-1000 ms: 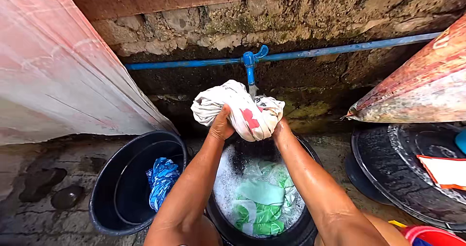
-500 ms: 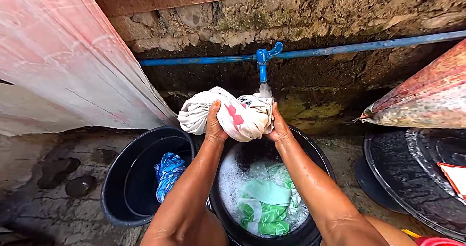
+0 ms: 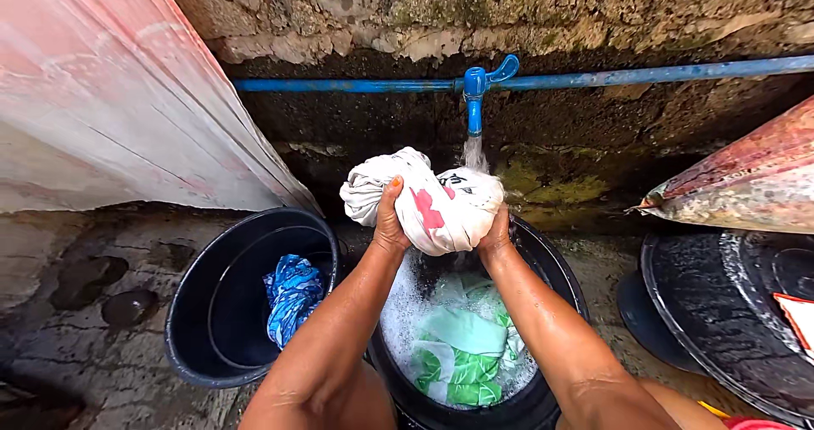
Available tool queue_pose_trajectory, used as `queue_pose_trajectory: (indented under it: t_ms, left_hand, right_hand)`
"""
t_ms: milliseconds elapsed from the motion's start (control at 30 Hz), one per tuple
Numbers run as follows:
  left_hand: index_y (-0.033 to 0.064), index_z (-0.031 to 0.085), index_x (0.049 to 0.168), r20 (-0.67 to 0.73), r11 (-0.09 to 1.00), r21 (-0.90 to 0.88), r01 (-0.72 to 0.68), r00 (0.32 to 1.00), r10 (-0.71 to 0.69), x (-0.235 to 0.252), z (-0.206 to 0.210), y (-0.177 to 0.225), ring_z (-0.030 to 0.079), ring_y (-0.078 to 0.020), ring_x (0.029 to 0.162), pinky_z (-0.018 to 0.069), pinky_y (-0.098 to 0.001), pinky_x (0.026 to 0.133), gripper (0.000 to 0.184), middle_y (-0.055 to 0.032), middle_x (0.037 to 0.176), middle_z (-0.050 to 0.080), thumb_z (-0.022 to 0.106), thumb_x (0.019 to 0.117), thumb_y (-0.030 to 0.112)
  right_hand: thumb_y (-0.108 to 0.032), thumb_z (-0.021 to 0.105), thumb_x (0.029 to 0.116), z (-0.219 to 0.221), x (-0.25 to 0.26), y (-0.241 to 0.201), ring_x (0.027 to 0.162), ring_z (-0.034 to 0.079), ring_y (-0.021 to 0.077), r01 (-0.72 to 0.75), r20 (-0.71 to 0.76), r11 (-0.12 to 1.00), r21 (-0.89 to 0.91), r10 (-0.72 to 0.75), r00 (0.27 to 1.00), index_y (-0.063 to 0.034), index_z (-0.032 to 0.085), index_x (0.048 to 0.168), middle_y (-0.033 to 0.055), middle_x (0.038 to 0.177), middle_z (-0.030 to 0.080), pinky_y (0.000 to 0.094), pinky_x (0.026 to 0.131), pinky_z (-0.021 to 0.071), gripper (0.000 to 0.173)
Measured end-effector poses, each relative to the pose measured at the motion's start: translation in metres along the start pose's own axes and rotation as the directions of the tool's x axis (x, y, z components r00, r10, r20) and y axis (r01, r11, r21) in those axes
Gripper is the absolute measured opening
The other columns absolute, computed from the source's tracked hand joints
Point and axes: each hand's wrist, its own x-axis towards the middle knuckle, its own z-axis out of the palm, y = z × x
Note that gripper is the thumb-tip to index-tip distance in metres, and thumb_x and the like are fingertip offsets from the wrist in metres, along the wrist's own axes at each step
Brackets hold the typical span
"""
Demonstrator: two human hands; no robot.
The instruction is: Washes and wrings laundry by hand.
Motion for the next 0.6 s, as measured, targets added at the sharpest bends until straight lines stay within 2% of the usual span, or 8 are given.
queue_pose_trajectory:
  t_ms: [100, 200, 300, 333, 400, 433, 500, 600]
  left_hand:
    - [0.0229, 0.072, 0.105, 0.006, 1.000, 0.015, 0.013, 1.000, -0.013, -0.001, -0.001, 0.005, 0.073, -0.0052, 0.083, 0.0625, -0.0254, 0.074, 0.024, 0.0036, 0.092, 0.076, 0.069, 0.0941, 0.044]
    - [0.0241, 0.070, 0.113, 0.063, 1.000, -0.006, 0.031, 0.998, -0.031, -0.006, -0.007, 0.015, 0.074, -0.0063, 0.090, 0.0627, -0.0263, 0.078, 0.038, 0.0035, 0.100, 0.076, 0.069, 0.0918, 0.055]
    - [0.0194, 0.068, 0.122, 0.205, 0.994, -0.059, 0.091, 0.976, -0.077, -0.008, -0.015, 0.028, 0.073, -0.0172, 0.102, 0.0619, -0.0382, 0.089, 0.066, -0.0045, 0.112, 0.075, 0.081, 0.0750, 0.063]
    - [0.0186, 0.070, 0.117, 0.180, 0.995, -0.043, 0.090, 0.980, -0.081, -0.009, -0.011, 0.032, 0.074, -0.0169, 0.098, 0.0625, -0.0380, 0.087, 0.061, -0.0044, 0.106, 0.076, 0.084, 0.0738, 0.059]
    - [0.0164, 0.069, 0.105, 0.042, 0.997, 0.001, 0.077, 0.996, -0.077, -0.013, 0.001, 0.037, 0.074, -0.0137, 0.086, 0.0632, -0.0345, 0.079, 0.033, -0.0029, 0.093, 0.076, 0.078, 0.0861, 0.042]
    - [0.0148, 0.066, 0.105, -0.026, 0.997, 0.014, 0.074, 0.997, -0.074, -0.013, 0.007, 0.039, 0.073, -0.0127, 0.083, 0.0628, -0.0330, 0.076, 0.020, -0.0028, 0.090, 0.074, 0.066, 0.0955, 0.032]
    - [0.0126, 0.062, 0.108, -0.133, 0.997, -0.003, 0.081, 0.988, -0.080, -0.013, 0.010, 0.040, 0.071, -0.0128, 0.082, 0.0615, -0.0327, 0.076, 0.019, -0.0033, 0.089, 0.072, 0.049, 0.1054, 0.025]
    - [0.0133, 0.060, 0.111, -0.239, 0.989, -0.083, 0.122, 0.961, -0.138, -0.016, 0.009, 0.039, 0.069, -0.0137, 0.083, 0.0602, -0.0349, 0.075, 0.023, -0.0027, 0.090, 0.069, 0.044, 0.1080, 0.031]
  right_hand:
    - [-0.074, 0.032, 0.0989, 0.000, 0.000, -0.003, 0.105, 0.071, 0.0167, -0.085, 0.124, 0.996, 0.030, 0.081, 0.989, -0.0237, 0.068, 0.120, 0.0023, 0.110, 0.074, 0.0404, 0.089, 0.0604, 0.065]
    - [-0.053, 0.031, 0.1079, 0.010, -0.010, 0.001, 0.091, 0.072, 0.0109, -0.019, 0.058, 0.999, -0.045, 0.022, 0.998, -0.0229, 0.069, 0.107, -0.0012, 0.095, 0.075, 0.0330, 0.080, 0.0616, 0.049]
    - [-0.034, 0.034, 0.1105, 0.035, -0.021, -0.005, 0.089, 0.069, 0.0111, 0.060, -0.151, 0.973, -0.223, -0.095, 0.984, -0.0171, 0.063, 0.109, 0.0006, 0.094, 0.071, 0.0341, 0.079, 0.0600, 0.033]
    - [-0.031, 0.036, 0.1104, 0.044, -0.022, -0.009, 0.090, 0.069, 0.0134, 0.077, -0.209, 0.958, -0.277, -0.138, 0.968, -0.0144, 0.061, 0.113, 0.0029, 0.096, 0.070, 0.0370, 0.080, 0.0598, 0.030]
    - [-0.022, 0.045, 0.1074, 0.061, -0.025, -0.019, 0.088, 0.069, 0.0164, 0.150, -0.234, 0.894, -0.422, -0.267, 0.935, -0.0092, 0.063, 0.113, 0.0060, 0.095, 0.070, 0.0396, 0.078, 0.0604, 0.022]
    - [-0.016, 0.050, 0.1048, 0.071, -0.028, -0.024, 0.087, 0.070, 0.0153, 0.212, -0.168, 0.828, -0.519, -0.341, 0.925, -0.0080, 0.064, 0.112, 0.0050, 0.094, 0.071, 0.0379, 0.077, 0.0615, 0.017]
    - [-0.009, 0.061, 0.0962, 0.095, -0.041, -0.034, 0.088, 0.071, 0.0122, 0.340, 0.062, 0.625, -0.702, -0.422, 0.904, -0.0074, 0.069, 0.111, 0.0021, 0.097, 0.073, 0.0341, 0.077, 0.0615, 0.017]
    - [-0.011, 0.070, 0.0864, 0.136, -0.069, -0.041, 0.106, 0.063, 0.0112, 0.564, 0.502, 0.139, -0.814, -0.320, 0.804, -0.0052, 0.073, 0.104, 0.0034, 0.111, 0.067, 0.0307, 0.091, 0.0555, 0.019]
